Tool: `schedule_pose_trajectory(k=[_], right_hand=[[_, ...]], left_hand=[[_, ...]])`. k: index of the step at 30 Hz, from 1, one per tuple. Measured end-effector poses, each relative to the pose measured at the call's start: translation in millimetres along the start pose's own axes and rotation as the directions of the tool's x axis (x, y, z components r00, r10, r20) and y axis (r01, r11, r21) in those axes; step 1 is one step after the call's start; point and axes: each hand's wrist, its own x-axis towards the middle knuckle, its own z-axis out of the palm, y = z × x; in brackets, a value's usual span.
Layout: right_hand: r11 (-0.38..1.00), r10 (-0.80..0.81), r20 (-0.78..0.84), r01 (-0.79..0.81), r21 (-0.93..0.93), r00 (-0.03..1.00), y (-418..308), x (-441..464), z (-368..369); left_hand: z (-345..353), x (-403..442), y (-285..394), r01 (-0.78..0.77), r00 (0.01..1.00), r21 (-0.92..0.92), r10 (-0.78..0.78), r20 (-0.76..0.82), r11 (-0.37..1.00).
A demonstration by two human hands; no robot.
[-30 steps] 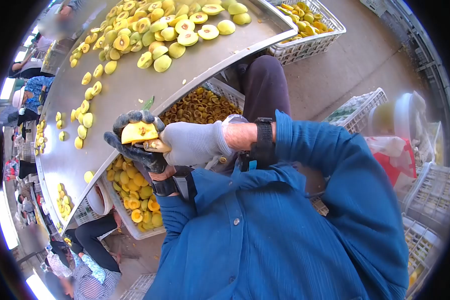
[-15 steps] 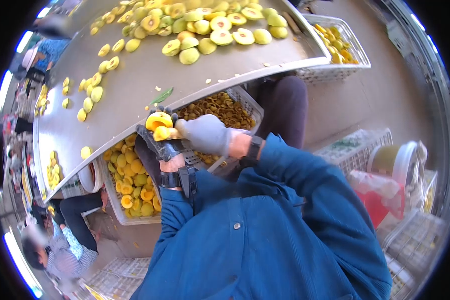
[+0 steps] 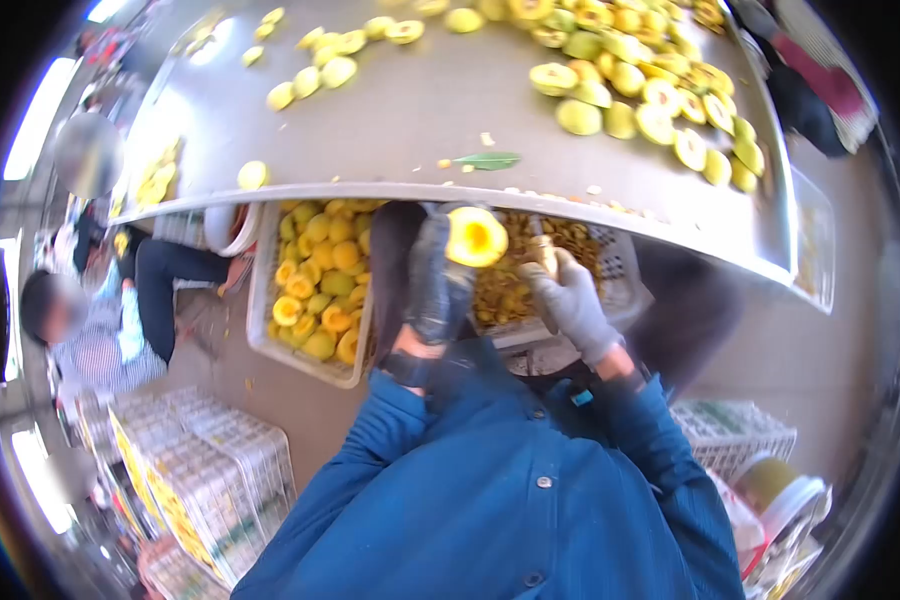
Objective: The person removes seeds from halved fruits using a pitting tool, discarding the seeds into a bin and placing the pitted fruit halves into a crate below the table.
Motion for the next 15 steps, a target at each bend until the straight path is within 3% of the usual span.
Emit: schedule_pose_trajectory(k=[1, 2, 5, 7, 9, 10, 11, 12, 13, 14, 15], right_hand=[[0.988, 0.072, 0.050, -0.078, 0.133, 0.996, -12.2, -3.7, 3.5], [0.987, 0.051, 0.029, -0.055, 0.151, 0.998, -13.9, -2.5, 12.7], [0.998, 0.037, -0.117, -0.030, 0.060, 0.992, -14.9, -1.6, 32.1], [0.993, 0.102, 0.005, -0.102, 0.053, 0.995, -31.0, -11.8, 35.7], [0.992, 0.106, 0.103, -0.113, 0.056, 0.989, -37.9, -19.8, 42.9], [0.990, 0.138, 0.127, -0.134, -0.037, 0.982, -37.6, -20.3, 42.2], [0.987, 0.156, 0.111, -0.150, -0.057, 0.982, -34.0, -20.0, 42.2], [0.983, 0.175, 0.091, -0.168, -0.079, 0.980, -27.6, -19.8, 42.3], [0.977, 0.196, 0.068, -0.188, -0.101, 0.978, -20.8, -20.1, 41.4], [0.966, 0.222, 0.044, -0.214, -0.146, 0.974, -14.3, -20.1, 39.0], [0.952, 0.247, 0.015, -0.240, -0.188, 0.969, -7.4, -20.0, 36.3]], left_hand=[[9.2, -4.9, 2.5, 0.129, 0.991, -0.260, -0.131, 0.012, 0.957], [15.4, -11.2, 1.4, 0.215, 0.977, -0.233, -0.208, 0.053, 0.949], [13.9, -30.4, -3.4, 0.194, 0.980, 0.086, -0.197, 0.034, 0.977], [-13.3, -35.4, 5.8, 0.113, 0.991, 0.312, -0.130, 0.036, 0.943], [-49.8, -44.4, 3.1, 0.126, 0.990, 0.333, -0.097, -0.104, 0.934], [-73.8, -48.6, 6.3, 0.160, 0.976, 0.352, -0.095, -0.194, 0.922], [-91.8, -55.3, 11.9, 0.312, 0.889, -0.085, -0.323, -0.326, 0.946], [-123.5, -63.9, 3.1, 0.366, 0.808, -0.159, -0.398, -0.434, 0.917], [-169.1, -80.4, -41.9, 0.325, 0.791, 0.062, -0.235, -0.566, 0.944], [-196.3, -89.0, -42.0, 0.247, 0.640, -0.202, -0.317, -0.700, 0.948], [-242.6, -103.5, -64.5, 0.282, 0.574, -0.204, -0.336, -0.747, 0.937]])
